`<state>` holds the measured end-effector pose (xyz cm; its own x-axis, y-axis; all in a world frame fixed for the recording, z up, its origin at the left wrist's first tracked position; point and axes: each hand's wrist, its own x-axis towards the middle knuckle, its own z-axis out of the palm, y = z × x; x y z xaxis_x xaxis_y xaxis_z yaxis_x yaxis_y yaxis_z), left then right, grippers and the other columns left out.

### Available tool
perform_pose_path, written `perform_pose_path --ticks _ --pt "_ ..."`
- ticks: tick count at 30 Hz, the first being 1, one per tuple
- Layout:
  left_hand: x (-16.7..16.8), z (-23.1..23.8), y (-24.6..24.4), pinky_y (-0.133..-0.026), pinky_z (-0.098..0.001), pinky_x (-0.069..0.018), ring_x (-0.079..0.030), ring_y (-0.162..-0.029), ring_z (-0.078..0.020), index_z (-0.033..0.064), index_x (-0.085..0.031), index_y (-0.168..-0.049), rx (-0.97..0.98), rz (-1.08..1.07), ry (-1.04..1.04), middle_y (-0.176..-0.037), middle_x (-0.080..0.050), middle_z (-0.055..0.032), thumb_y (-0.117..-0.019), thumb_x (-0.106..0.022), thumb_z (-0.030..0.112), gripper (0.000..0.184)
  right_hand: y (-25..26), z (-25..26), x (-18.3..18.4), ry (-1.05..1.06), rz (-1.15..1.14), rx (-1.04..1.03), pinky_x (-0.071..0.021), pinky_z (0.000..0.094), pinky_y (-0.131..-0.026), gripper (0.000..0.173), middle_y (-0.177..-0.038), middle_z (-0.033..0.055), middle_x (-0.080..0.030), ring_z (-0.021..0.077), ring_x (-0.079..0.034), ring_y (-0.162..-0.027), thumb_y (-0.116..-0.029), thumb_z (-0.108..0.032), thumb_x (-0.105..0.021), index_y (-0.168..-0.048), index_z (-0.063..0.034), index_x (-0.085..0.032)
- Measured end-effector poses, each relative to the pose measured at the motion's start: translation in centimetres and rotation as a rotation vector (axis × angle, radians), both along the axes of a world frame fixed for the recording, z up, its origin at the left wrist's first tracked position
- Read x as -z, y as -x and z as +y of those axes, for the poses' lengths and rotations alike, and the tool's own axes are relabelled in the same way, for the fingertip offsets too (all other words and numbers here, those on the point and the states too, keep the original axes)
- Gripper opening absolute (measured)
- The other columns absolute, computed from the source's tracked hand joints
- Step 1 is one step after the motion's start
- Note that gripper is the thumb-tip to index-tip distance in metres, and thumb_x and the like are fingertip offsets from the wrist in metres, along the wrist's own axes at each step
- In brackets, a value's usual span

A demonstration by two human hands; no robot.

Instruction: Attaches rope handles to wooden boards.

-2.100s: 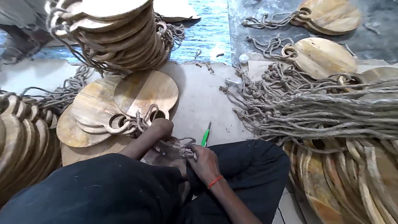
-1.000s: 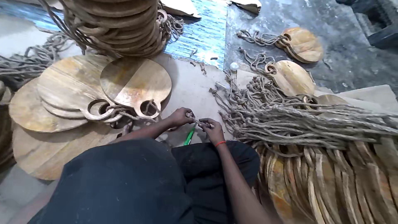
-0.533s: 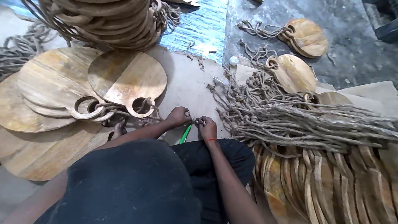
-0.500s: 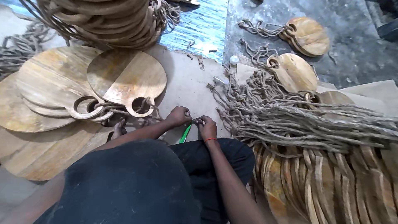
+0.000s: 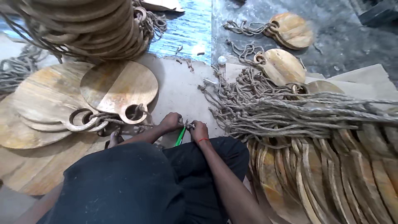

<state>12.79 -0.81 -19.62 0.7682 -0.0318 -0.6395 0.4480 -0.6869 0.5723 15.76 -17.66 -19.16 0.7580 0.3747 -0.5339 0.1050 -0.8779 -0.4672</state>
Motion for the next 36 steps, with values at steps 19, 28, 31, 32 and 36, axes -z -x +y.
perform_pose_path --ticks 19,28,31,32,36 --pt "-7.6 8.5 6.7 -0.053 -0.0203 -0.0412 -0.048 -0.058 -0.0044 0.0053 -0.069 -0.114 -0.391 -0.073 0.416 -0.085 -0.065 -0.0021 -0.0977 -0.061 0.002 0.019 6.1 3.3 -2.5 -0.251 0.133 -0.218 -0.0525 0.0590 -0.097 0.034 -0.117 0.0197 -0.072 0.0366 -0.069 -0.109 -0.0921 -0.022 -0.078 -0.121 -0.0044 -0.073" --pt "-15.0 13.1 5.9 -0.061 -0.0173 -0.0534 -0.062 -0.070 -0.0025 0.0110 -0.057 -0.113 -0.822 -0.623 0.601 -0.094 -0.067 0.0031 -0.1052 -0.049 0.006 0.012 10.9 11.2 -2.0 -0.063 0.219 -0.385 -0.0527 0.0568 -0.095 0.036 -0.127 0.0169 -0.067 0.0354 -0.066 -0.115 -0.0983 -0.031 -0.068 -0.125 -0.0068 -0.070" --pt "-16.7 13.5 5.7 -0.056 -0.0159 -0.0508 -0.060 -0.066 -0.0031 0.0129 -0.057 -0.114 -0.822 -0.700 0.618 -0.093 -0.067 0.0014 -0.1023 -0.052 0.006 0.015 12.0 13.1 -3.3 0.011 0.243 -0.280 -0.0528 0.0555 -0.094 0.046 -0.121 0.0169 -0.070 0.0340 -0.067 -0.114 -0.0963 -0.045 -0.068 -0.121 -0.0064 -0.070" --pt "-16.7 13.3 5.7 -0.054 -0.0153 -0.0486 -0.057 -0.062 -0.0022 0.0122 -0.058 -0.115 -0.784 -0.712 0.613 -0.089 -0.065 0.0027 -0.1009 -0.053 0.005 0.017 12.5 13.7 -3.4 0.035 0.252 -0.286 -0.0522 0.0553 -0.096 0.051 -0.123 0.0173 -0.069 0.0340 -0.066 -0.116 -0.0957 -0.048 -0.068 -0.124 -0.0057 -0.068" --pt "-16.3 11.7 5.8 -0.051 -0.0145 -0.0434 -0.050 -0.057 0.0004 0.0071 -0.065 -0.115 -0.618 -0.704 0.578 -0.081 -0.063 0.0053 -0.0922 -0.061 -0.002 0.024 12.9 14.4 -4.1 0.051 0.317 -0.337 -0.0512 0.0593 -0.095 0.043 -0.127 0.0229 -0.066 0.0393 -0.064 -0.119 -0.0970 -0.031 -0.069 -0.128 -0.0012 -0.065"
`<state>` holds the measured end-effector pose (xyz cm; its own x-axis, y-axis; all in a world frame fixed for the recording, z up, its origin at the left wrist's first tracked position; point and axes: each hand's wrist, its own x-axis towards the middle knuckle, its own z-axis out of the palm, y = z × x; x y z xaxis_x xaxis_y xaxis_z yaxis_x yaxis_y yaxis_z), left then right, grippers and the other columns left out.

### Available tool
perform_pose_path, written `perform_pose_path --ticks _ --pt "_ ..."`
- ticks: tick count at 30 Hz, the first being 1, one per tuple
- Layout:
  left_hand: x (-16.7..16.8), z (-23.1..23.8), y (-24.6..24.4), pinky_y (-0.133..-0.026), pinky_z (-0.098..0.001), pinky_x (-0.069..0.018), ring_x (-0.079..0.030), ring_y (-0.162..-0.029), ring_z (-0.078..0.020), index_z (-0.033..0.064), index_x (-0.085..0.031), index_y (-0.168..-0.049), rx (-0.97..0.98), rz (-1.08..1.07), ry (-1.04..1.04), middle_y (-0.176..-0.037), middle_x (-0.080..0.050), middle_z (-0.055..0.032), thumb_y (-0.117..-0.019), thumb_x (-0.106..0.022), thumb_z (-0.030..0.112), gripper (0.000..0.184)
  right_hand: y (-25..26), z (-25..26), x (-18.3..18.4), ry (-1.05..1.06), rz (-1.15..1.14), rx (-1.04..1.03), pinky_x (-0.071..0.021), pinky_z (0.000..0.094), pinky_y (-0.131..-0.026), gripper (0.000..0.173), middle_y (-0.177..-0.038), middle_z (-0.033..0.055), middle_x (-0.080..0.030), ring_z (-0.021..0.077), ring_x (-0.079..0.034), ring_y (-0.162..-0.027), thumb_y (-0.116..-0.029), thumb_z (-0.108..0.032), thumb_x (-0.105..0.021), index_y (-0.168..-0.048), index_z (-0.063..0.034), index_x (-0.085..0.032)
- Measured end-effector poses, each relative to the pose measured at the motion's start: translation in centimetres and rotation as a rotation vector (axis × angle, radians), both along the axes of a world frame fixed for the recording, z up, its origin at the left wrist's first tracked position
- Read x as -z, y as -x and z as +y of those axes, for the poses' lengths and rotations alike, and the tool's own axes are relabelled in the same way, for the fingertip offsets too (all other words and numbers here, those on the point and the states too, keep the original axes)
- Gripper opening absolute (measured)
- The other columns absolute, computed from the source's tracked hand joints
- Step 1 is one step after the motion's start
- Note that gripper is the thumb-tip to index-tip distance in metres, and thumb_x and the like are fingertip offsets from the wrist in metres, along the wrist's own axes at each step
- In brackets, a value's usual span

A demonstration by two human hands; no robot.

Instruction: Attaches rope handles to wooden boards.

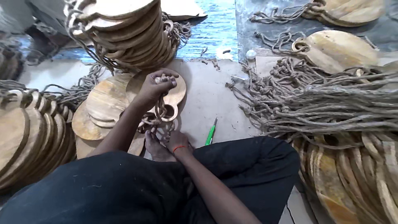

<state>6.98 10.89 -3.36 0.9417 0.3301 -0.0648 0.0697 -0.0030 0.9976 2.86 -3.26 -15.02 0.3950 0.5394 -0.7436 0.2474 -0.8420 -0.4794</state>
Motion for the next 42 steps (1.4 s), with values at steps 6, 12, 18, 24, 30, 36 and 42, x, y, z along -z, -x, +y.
perform_pose_path --ticks 6,12,18,24,30,36,42 --pt "1.6 -2.7 -0.3 -0.073 -0.0248 -0.0595 -0.067 -0.078 -0.0073 0.0006 -0.066 -0.116 0.169 0.064 -0.104 -0.095 -0.071 -0.0021 -0.0924 -0.065 -0.004 0.024 -6.9 -9.2 -0.5 -0.357 -0.007 0.200 -0.0567 0.0578 -0.082 0.039 -0.101 0.0179 -0.072 0.0345 -0.071 -0.091 -0.0947 -0.029 -0.076 -0.124 -0.0059 -0.065" --pt "10.0 -8.8 -1.5 -0.081 -0.0331 -0.0578 -0.067 -0.084 -0.0128 -0.0059 -0.063 -0.114 0.549 0.278 -0.050 -0.099 -0.071 -0.0117 -0.0966 -0.062 -0.002 0.018 -14.2 -15.3 -1.1 -0.398 -0.068 0.202 -0.0575 0.0498 -0.079 0.025 -0.098 0.0158 -0.072 0.0266 -0.069 -0.082 -0.0934 -0.017 -0.077 -0.114 -0.0027 -0.072" --pt "12.1 -10.0 -2.8 -0.064 -0.0278 -0.0567 -0.066 -0.069 -0.0126 -0.0029 -0.062 -0.120 0.496 0.503 0.138 -0.087 -0.068 -0.0089 -0.1050 -0.058 0.009 0.019 -15.2 -16.4 2.0 -0.419 -0.144 0.373 -0.0573 0.0452 -0.077 0.021 -0.101 0.0113 -0.075 0.0207 -0.069 -0.080 -0.0950 -0.019 -0.076 -0.111 -0.0054 -0.075" --pt "14.6 -10.3 -5.0 -0.079 -0.0450 -0.0560 -0.067 -0.080 -0.0250 -0.0029 -0.065 -0.114 0.532 0.502 -0.253 -0.094 -0.069 -0.0171 -0.0952 -0.072 0.008 0.023 -14.2 -16.1 3.9 -0.304 -0.308 0.456 -0.0521 0.0584 -0.096 0.020 -0.109 0.0158 -0.075 0.0331 -0.071 -0.105 -0.0943 -0.017 -0.076 -0.111 -0.0071 -0.077" --pt "15.6 -11.7 -5.9 -0.091 -0.0582 -0.0520 -0.067 -0.100 -0.0384 -0.0006 -0.067 -0.118 0.475 0.542 -0.424 -0.106 -0.069 -0.0234 -0.0957 -0.072 0.013 0.027 -14.0 -14.9 3.7 -0.024 -0.427 0.339 -0.0522 0.0625 -0.092 0.023 -0.112 0.0196 -0.074 0.0405 -0.070 -0.107 -0.0955 -0.015 -0.072 -0.117 -0.0089 -0.073" --pt "16.1 -11.7 -6.5 -0.092 -0.0587 -0.0516 -0.068 -0.101 -0.0391 -0.0020 -0.068 -0.117 0.453 0.561 -0.441 -0.106 -0.069 -0.0241 -0.0954 -0.073 0.014 0.027 -13.8 -14.1 3.2 0.125 -0.430 0.199 -0.0528 0.0613 -0.089 0.027 -0.111 0.0201 -0.073 0.0406 -0.069 -0.108 -0.0959 -0.013 -0.068 -0.122 -0.0117 -0.070" --pt "16.3 -11.7 -6.8 -0.091 -0.0606 -0.0508 -0.067 -0.101 -0.0408 -0.0050 -0.067 -0.116 0.514 0.661 -0.395 -0.106 -0.068 -0.0262 -0.0939 -0.074 0.015 0.031 -14.8 -14.2 3.4 0.130 -0.261 0.234 -0.0513 0.0612 -0.095 0.031 -0.118 0.0220 -0.070 0.0404 -0.067 -0.113 -0.0936 -0.014 -0.071 -0.124 -0.0081 -0.070"
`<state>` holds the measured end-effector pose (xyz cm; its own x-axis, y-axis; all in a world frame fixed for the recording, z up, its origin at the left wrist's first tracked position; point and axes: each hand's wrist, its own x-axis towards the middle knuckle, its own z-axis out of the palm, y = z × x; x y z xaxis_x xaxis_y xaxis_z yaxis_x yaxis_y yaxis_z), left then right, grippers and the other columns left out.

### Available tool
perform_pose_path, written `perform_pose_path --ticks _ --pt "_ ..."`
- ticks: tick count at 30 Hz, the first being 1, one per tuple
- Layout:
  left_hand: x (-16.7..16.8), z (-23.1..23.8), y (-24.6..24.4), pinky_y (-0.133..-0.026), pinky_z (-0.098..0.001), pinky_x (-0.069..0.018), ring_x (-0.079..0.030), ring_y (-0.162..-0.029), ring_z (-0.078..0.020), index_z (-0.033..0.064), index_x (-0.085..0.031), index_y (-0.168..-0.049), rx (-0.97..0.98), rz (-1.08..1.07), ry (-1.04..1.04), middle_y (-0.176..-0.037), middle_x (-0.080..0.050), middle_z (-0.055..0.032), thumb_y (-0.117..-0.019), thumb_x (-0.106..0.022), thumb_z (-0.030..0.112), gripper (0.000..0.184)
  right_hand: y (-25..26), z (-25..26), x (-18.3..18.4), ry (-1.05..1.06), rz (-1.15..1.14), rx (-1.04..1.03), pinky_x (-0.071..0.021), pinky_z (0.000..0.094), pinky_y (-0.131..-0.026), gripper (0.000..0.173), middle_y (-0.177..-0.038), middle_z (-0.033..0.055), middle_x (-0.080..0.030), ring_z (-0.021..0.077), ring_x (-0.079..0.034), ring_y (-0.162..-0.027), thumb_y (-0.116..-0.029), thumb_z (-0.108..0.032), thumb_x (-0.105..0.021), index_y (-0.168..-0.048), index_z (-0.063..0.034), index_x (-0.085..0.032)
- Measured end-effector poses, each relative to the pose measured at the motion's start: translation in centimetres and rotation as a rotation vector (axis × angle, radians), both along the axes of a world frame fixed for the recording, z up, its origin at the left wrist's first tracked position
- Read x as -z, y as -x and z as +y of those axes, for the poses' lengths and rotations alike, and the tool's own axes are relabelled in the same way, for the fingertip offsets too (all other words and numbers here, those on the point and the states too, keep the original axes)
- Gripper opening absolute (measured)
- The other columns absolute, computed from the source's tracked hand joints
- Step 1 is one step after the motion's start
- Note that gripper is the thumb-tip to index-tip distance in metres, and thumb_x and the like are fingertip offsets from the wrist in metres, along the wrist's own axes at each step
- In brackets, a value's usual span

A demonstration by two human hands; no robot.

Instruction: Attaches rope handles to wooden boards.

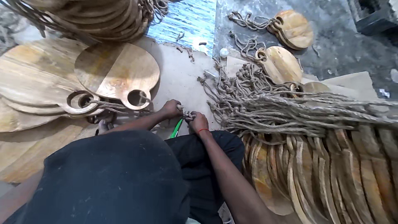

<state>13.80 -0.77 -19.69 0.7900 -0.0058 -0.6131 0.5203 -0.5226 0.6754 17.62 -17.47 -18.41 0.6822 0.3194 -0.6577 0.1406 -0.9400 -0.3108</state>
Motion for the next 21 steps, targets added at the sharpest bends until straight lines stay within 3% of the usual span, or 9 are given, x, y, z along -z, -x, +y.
perform_pose_path --ticks 5,8,11,21 --pt "-0.6 -0.1 0.5 -0.092 -0.0581 -0.0518 -0.067 -0.101 -0.0393 -0.0042 -0.067 -0.118 0.088 0.027 -0.039 -0.107 -0.069 -0.0252 -0.0958 -0.073 0.017 0.031 -1.0 0.1 0.1 0.031 0.183 0.079 -0.0525 0.0589 -0.093 0.028 -0.113 0.0223 -0.070 0.0382 -0.067 -0.108 -0.0928 -0.019 -0.073 -0.115 -0.0015 -0.070" --pt "-0.6 -0.1 0.4 -0.096 -0.0589 -0.0507 -0.067 -0.108 -0.0414 -0.0034 -0.066 -0.123 0.093 -0.021 -0.095 -0.112 -0.069 -0.0261 -0.0972 -0.071 0.016 0.032 -0.2 1.0 -0.1 0.026 0.115 0.227 -0.0519 0.0573 -0.095 0.033 -0.117 0.0231 -0.069 0.0381 -0.067 -0.112 -0.0934 -0.022 -0.073 -0.117 0.0003 -0.069" --pt "-0.2 -0.4 1.4 -0.095 -0.0597 -0.0509 -0.067 -0.106 -0.0422 -0.0038 -0.067 -0.120 0.048 -0.065 -0.084 -0.110 -0.069 -0.0265 -0.0975 -0.070 0.014 0.029 1.4 1.0 -0.2 -0.002 0.041 0.296 -0.0519 0.0579 -0.095 0.030 -0.117 0.0226 -0.070 0.0386 -0.067 -0.112 -0.0944 -0.022 -0.074 -0.116 -0.0015 -0.071" --pt "0.1 -0.5 1.6 -0.095 -0.0598 -0.0508 -0.066 -0.107 -0.0421 -0.0048 -0.068 -0.117 0.000 -0.123 -0.106 -0.113 -0.067 -0.0268 -0.0971 -0.071 0.014 0.027 1.9 1.1 -0.1 -0.057 -0.073 0.271 -0.0525 0.0588 -0.093 0.027 -0.116 0.0201 -0.071 0.0382 -0.067 -0.111 -0.0938 -0.016 -0.072 -0.120 -0.0078 -0.072"
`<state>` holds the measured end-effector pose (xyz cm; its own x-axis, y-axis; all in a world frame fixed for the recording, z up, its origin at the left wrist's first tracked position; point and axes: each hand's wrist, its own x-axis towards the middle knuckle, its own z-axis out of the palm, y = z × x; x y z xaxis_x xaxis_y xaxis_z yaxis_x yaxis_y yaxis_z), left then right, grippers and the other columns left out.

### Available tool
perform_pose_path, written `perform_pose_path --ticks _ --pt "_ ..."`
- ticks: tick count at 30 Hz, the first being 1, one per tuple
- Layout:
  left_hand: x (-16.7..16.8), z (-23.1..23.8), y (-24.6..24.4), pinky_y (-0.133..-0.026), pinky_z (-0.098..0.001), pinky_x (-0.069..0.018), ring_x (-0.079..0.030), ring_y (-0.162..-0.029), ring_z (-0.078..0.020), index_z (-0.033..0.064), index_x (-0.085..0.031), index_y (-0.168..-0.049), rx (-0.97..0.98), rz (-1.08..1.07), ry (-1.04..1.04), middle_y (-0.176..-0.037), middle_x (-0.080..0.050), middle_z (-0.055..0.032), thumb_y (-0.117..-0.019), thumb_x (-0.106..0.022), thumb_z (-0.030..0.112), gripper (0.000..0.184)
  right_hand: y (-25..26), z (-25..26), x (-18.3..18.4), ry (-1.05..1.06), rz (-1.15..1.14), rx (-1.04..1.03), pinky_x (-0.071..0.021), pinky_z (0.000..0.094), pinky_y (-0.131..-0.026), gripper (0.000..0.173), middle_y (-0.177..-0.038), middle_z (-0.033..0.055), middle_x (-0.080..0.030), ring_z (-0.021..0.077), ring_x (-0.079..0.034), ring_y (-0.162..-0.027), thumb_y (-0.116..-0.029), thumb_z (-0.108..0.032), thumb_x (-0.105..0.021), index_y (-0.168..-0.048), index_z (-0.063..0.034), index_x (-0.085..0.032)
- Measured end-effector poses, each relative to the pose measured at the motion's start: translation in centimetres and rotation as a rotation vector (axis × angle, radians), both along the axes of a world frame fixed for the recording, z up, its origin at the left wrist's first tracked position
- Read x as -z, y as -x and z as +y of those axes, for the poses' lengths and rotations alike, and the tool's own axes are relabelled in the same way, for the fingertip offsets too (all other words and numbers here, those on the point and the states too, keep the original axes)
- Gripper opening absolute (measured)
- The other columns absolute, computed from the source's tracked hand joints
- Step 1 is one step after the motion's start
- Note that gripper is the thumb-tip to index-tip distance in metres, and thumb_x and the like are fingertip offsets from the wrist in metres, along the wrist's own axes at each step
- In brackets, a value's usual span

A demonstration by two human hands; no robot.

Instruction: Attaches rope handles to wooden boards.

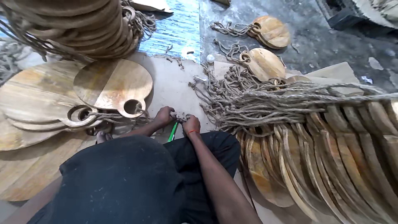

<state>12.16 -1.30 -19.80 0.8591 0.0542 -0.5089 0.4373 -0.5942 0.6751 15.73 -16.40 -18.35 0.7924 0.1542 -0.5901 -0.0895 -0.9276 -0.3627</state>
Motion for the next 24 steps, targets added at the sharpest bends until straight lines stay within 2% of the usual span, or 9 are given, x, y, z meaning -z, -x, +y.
perform_pose_path --ticks 7,10,12,16,17,18,20,22,24 --pt "0.1 0.2 -1.3 -0.099 -0.0604 -0.0496 -0.064 -0.113 -0.0438 -0.0039 -0.068 -0.120 -0.015 -0.012 -0.051 -0.118 -0.065 -0.0281 -0.0973 -0.070 0.015 0.029 -0.7 0.8 0.2 -0.015 -0.035 0.041 -0.0525 0.0596 -0.093 0.027 -0.117 0.0208 -0.071 0.0394 -0.067 -0.112 -0.0943 -0.015 -0.071 -0.120 -0.0081 -0.072" --pt "-0.1 0.2 -0.8 -0.101 -0.0607 -0.0484 -0.064 -0.115 -0.0443 -0.0061 -0.067 -0.123 0.088 0.032 -0.064 -0.120 -0.066 -0.0291 -0.0984 -0.069 0.014 0.032 -0.1 -0.2 -0.5 -0.003 0.011 -0.063 -0.0527 0.0606 -0.092 0.029 -0.117 0.0223 -0.070 0.0408 -0.067 -0.112 -0.0954 -0.016 -0.070 -0.122 -0.0055 -0.070" --pt "-0.5 0.7 -0.1 -0.104 -0.0598 -0.0476 -0.062 -0.119 -0.0441 -0.0072 -0.066 -0.124 0.194 0.071 -0.121 -0.126 -0.063 -0.0285 -0.1005 -0.066 0.014 0.032 0.1 -1.2 -1.0 -0.018 0.022 -0.098 -0.0532 0.0627 -0.086 0.027 -0.111 0.0258 -0.070 0.0442 -0.067 -0.106 -0.0947 -0.017 -0.072 -0.117 -0.0011 -0.070" --pt "0.2 2.5 1.1 -0.098 -0.0582 -0.0503 -0.064 -0.111 -0.0423 -0.0071 -0.067 -0.118 0.098 0.016 -0.097 -0.117 -0.064 -0.0273 -0.0979 -0.069 0.012 0.028 -1.2 -2.0 0.1 -0.087 0.096 0.110 -0.0533 0.0574 -0.092 0.031 -0.112 0.0236 -0.070 0.0383 -0.069 -0.106 -0.0979 -0.025 -0.069 -0.115 0.0004 -0.070" --pt "0.3 2.9 1.3 -0.099 -0.0580 -0.0499 -0.064 -0.112 -0.0420 -0.0067 -0.066 -0.120 0.079 0.019 -0.059 -0.119 -0.064 -0.0276 -0.0976 -0.069 0.011 0.029 -1.5 -2.5 1.1 -0.197 0.105 0.244 -0.0539 0.0537 -0.092 0.031 -0.110 0.0222 -0.071 0.0352 -0.069 -0.102 -0.0998 -0.025 -0.068 -0.115 0.0020 -0.070" --pt "0.3 3.2 1.6 -0.102 -0.0579 -0.0488 -0.063 -0.115 -0.0417 -0.0056 -0.064 -0.124 0.056 0.036 -0.013 -0.122 -0.064 -0.0277 -0.0984 -0.068 0.011 0.031 -1.6 -3.0 2.1 -0.356 0.111 0.405 -0.0550 0.0458 -0.082 0.028 -0.102 0.0182 -0.072 0.0282 -0.068 -0.089 -0.1021 -0.023 -0.065 -0.113 0.0026 -0.070" --pt "-0.3 3.8 2.4 -0.104 -0.0555 -0.0476 -0.063 -0.116 -0.0388 -0.0035 -0.063 -0.128 -0.021 0.033 0.081 -0.123 -0.065 -0.0263 -0.1006 -0.064 0.013 0.032 -2.2 -3.7 1.6 -0.786 0.232 0.781 -0.0452 0.0242 -0.054 0.024 -0.079 0.0053 -0.058 0.0102 -0.051 -0.059 -0.1079 -0.020 -0.054 -0.111 0.0013 -0.064" --pt "-0.9 4.0 4.1 -0.103 -0.0508 -0.0492 -0.064 -0.113 -0.0343 -0.0033 -0.064 -0.126 -0.107 -0.017 0.164 -0.120 -0.066 -0.0241 -0.1010 -0.062 0.015 0.031 -2.7 -4.2 -1.8 -1.193 0.418 1.107 -0.0500 0.0241 -0.046 0.024 -0.071 0.0024 -0.057 0.0101 -0.056 -0.052 -0.1101 -0.021 -0.039 -0.106 -0.0049 -0.057" --pt "-0.9 3.9 5.9 -0.100 -0.0478 -0.0517 -0.066 -0.109 -0.0308 -0.0028 -0.064 -0.126 -0.177 -0.045 0.228 -0.118 -0.068 -0.0219 -0.0988 -0.065 0.016 0.033 -3.5 -4.6 -8.0 -1.419 0.380 1.169 -0.0541 0.0289 -0.051 0.031 -0.072 0.0036 -0.062 0.0132 -0.061 -0.056 -0.1113 -0.027 -0.032 -0.099 -0.0104 -0.055"
